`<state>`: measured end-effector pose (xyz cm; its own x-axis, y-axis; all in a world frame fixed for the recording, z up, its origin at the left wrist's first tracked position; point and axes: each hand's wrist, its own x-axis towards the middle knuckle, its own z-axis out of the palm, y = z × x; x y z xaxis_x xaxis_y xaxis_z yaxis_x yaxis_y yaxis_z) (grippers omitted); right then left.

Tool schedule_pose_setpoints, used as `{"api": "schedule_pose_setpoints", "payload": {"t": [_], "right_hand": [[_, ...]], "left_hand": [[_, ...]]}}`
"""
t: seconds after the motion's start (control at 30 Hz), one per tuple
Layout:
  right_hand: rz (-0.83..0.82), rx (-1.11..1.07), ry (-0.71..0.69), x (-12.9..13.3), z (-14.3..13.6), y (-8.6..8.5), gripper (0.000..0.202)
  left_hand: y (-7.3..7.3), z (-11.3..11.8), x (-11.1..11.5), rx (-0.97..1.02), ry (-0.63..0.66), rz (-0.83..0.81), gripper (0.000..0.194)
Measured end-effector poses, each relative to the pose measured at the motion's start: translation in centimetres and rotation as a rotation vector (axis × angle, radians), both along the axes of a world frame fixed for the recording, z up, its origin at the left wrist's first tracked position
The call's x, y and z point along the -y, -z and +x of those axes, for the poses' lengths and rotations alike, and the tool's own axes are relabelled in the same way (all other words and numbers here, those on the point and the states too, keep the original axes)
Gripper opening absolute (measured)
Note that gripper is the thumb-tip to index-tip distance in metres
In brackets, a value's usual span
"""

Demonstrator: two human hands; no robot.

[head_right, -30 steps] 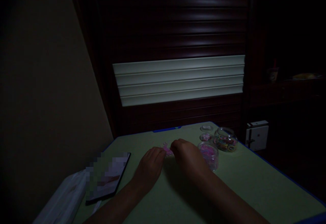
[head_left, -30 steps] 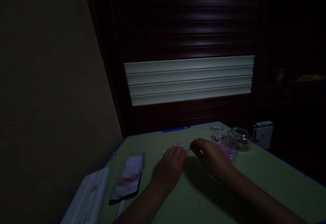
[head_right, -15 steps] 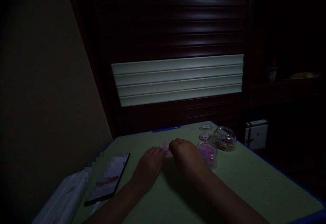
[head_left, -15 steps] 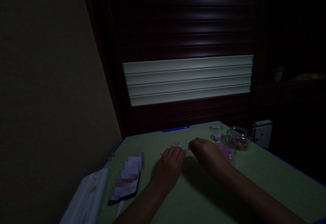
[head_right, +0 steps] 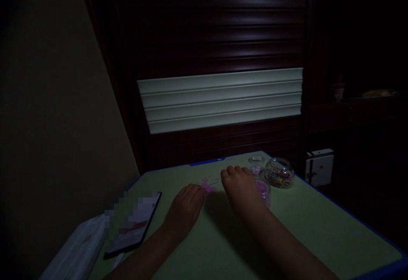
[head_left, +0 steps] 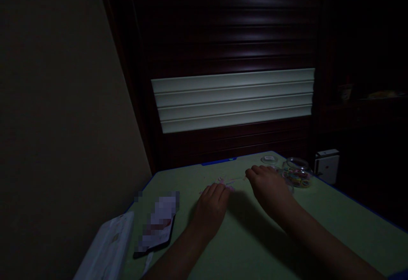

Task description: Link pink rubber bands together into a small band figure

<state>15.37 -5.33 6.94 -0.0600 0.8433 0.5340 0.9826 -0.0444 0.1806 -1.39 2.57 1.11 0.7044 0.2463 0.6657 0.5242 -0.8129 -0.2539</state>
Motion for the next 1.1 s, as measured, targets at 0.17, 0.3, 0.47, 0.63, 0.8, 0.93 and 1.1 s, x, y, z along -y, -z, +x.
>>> {"api": "schedule_pose_setpoints", "payload": {"t": [0.17,0.3,0.47,0.63,0.8,0.93,1.1], "right_hand": [[0.002,0.012,0.156,0.16,0.83,-0.39,0.021],[0.005,-0.007,0.248,0.43,0.96,-0.65,0.02],[-0.032,-0.049,0.325,0.72,0.78,-0.87,0.017],[-0.037,-0.062,0.353,0.82,0.82,-0.78,0.016],[-0.046,-0.067,0.362,0.79,0.88,-0.73,0.016],[-0.054,-0.069,0.366,0.82,0.87,-0.8,0.017],[-0.069,-0.07,0.366,0.91,0.82,-0.87,0.017]], "left_hand": [[0.25,-0.06,-0.27,-0.019,-0.022,0.035,0.016],[0.4,-0.23,-0.42,-0.021,-0.025,0.025,0.015],[0.4,-0.29,-0.49,-0.011,-0.015,0.029,0.016],[0.47,-0.23,-0.56,-0.016,-0.023,0.027,0.016],[0.49,-0.28,-0.55,-0.021,-0.03,0.031,0.016],[0.55,-0.34,-0.54,-0.018,-0.018,0.029,0.016],[0.46,-0.29,-0.47,-0.007,-0.015,0.026,0.016]]}}
